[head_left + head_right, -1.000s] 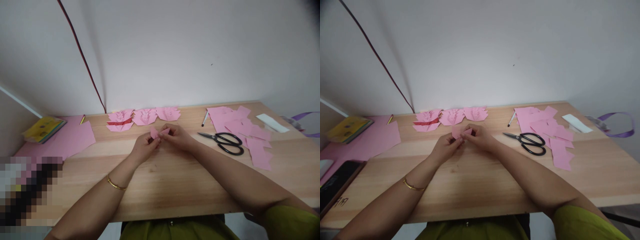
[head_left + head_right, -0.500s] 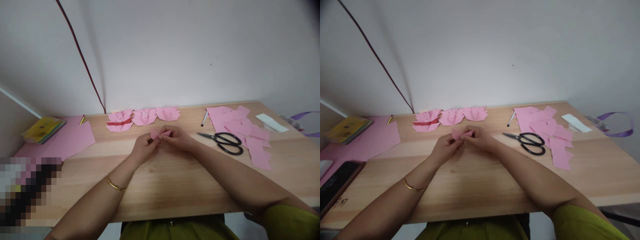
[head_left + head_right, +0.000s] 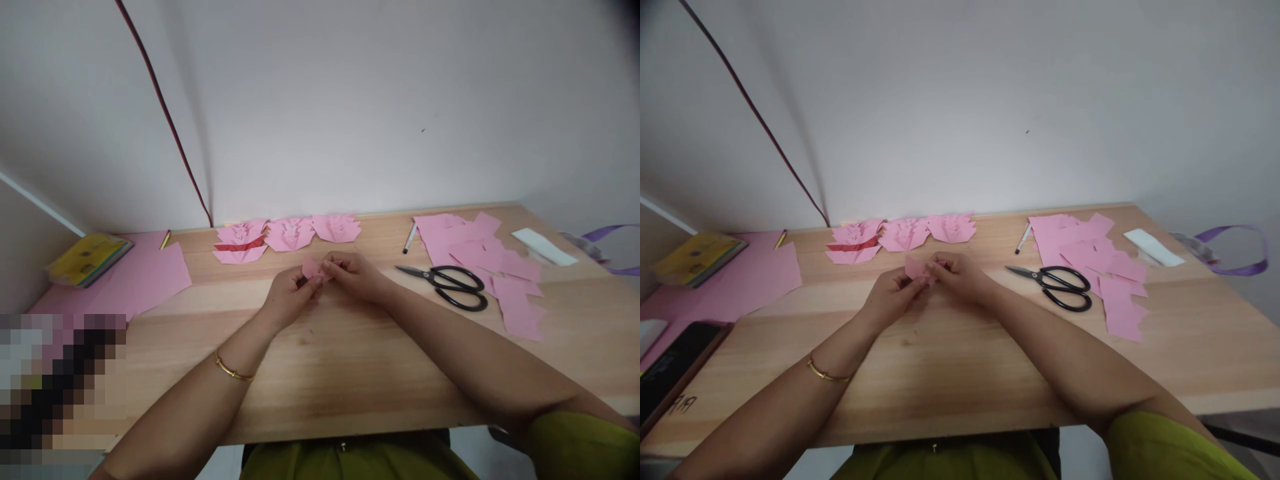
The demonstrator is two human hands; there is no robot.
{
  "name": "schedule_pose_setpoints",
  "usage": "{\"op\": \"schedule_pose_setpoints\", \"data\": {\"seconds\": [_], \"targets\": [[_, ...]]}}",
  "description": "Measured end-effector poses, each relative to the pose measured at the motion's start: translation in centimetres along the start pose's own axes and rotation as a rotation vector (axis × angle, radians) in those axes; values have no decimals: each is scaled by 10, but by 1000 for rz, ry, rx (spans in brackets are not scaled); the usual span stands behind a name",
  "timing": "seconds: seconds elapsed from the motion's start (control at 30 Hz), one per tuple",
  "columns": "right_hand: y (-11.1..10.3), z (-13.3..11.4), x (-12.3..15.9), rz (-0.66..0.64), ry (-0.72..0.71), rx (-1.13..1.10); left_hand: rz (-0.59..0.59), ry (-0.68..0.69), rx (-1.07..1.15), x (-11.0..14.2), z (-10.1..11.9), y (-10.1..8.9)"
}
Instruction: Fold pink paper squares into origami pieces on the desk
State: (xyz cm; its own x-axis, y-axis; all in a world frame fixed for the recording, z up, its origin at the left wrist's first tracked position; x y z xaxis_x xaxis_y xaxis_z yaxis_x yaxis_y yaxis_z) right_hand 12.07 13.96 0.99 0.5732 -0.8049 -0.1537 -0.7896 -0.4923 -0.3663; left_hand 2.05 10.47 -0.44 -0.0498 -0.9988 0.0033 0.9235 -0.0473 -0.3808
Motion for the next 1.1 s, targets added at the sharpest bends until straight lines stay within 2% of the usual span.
{"op": "schedule_pose_setpoints", "data": {"seconds": [0.23, 0.4, 0.57, 0.73, 0.93, 1.1], "targets": [[4, 8, 2, -51, 34, -70, 12, -35, 15, 0, -4, -1], [1, 3, 0, -6, -8, -29, 0, -34, 58, -2, -6, 0], [-6, 4, -2, 61, -11, -57, 41, -58, 88, -2, -11, -4], [4, 8, 0, -14, 38, -178, 39, -73, 147, -2, -12, -3], [1, 1, 0, 10, -14, -103, -5, -59, 90, -1, -4, -1], [0, 4, 0, 22, 0, -31, 49, -47, 96, -2, -3, -6]]}}
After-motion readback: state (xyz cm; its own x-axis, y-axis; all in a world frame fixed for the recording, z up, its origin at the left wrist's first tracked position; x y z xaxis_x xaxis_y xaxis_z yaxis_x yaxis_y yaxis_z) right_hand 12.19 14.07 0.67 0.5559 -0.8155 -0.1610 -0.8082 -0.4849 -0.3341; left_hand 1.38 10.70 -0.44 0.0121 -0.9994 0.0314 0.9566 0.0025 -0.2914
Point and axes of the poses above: each hand's wrist, its own x-axis away from the middle knuckle, its own y-axis out of the palm, z = x × y, the point moved 10 cm from there along -x, towards the middle knuckle, and after that the axes turned 3 degrees about z, right-handed, at the moved point
